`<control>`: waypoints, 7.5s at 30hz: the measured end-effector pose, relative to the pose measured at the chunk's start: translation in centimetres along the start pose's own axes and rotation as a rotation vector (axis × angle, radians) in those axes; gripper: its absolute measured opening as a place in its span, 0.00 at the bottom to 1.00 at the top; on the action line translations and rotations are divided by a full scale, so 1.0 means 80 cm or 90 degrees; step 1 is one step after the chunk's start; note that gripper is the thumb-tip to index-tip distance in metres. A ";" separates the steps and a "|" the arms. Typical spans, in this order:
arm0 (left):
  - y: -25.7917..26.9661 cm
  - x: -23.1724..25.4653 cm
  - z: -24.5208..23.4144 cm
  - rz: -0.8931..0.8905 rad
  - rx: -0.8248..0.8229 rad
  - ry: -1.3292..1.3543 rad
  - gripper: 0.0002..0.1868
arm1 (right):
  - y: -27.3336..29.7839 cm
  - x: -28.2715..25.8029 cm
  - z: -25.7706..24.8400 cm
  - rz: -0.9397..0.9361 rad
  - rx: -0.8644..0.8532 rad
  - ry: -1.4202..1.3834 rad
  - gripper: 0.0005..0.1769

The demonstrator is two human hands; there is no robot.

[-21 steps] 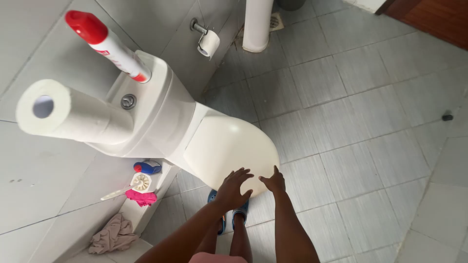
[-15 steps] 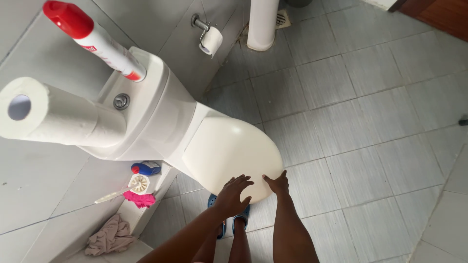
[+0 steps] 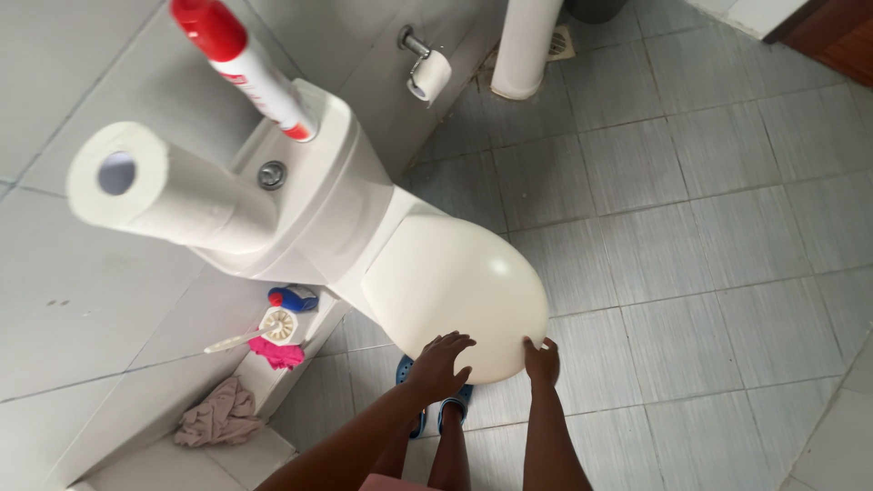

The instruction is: Cleaning and scrubbing the inside of a toilet bowl using detergent and a toilet brush.

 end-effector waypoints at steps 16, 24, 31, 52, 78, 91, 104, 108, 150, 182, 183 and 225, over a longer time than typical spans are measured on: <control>0.049 -0.013 -0.169 -0.123 0.564 0.095 0.31 | 0.284 -0.422 -0.113 -0.145 -0.348 -0.427 0.16; 0.008 -0.071 -0.236 -0.131 0.711 -0.016 0.38 | 0.350 -0.540 -0.070 -0.217 -0.409 -0.292 0.19; -0.016 -0.104 -0.274 -0.263 0.674 -0.050 0.43 | 0.382 -0.584 -0.026 -0.241 -0.401 -0.300 0.20; 0.061 -0.186 -0.204 -0.430 0.631 -0.030 0.48 | 0.415 -0.397 0.047 -0.145 -0.621 -0.314 0.13; 0.211 -0.419 -0.145 -0.517 0.749 0.320 0.24 | 0.530 -0.310 0.633 -0.969 -0.336 0.446 0.42; 0.251 -0.431 -0.109 -0.609 0.614 0.306 0.25 | 0.495 -0.257 0.493 -1.030 -0.357 0.153 0.32; 0.234 -0.314 -0.155 -0.170 0.434 0.127 0.44 | 0.515 -0.294 0.002 -0.935 -0.674 0.036 0.27; 0.204 -0.268 -0.133 -0.122 0.328 0.095 0.38 | 0.475 -0.299 -0.028 -0.734 -0.642 -0.034 0.20; 0.024 -0.129 -0.091 -0.132 0.060 0.047 0.35 | 0.239 -0.242 -0.113 -0.315 -0.466 -0.211 0.17; 0.022 -0.092 -0.046 -0.034 0.164 0.142 0.34 | 0.016 0.079 0.105 0.357 -0.141 -0.157 0.17; 0.024 -0.092 -0.049 -0.026 0.179 0.142 0.33 | 0.020 0.075 0.099 0.343 -0.120 -0.150 0.15; 0.125 -0.133 -0.149 -0.147 0.442 0.289 0.29 | 0.421 -0.538 -0.012 -0.554 -0.283 -0.181 0.23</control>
Point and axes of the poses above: each hand's wrist, its own y-axis away from the middle knuckle, its own z-axis out of the palm, x = y × z, the point moved 2 cm from there along -y, towards the middle knuckle, and after that the axes turned 15 degrees about x, right-handed, at the moved point
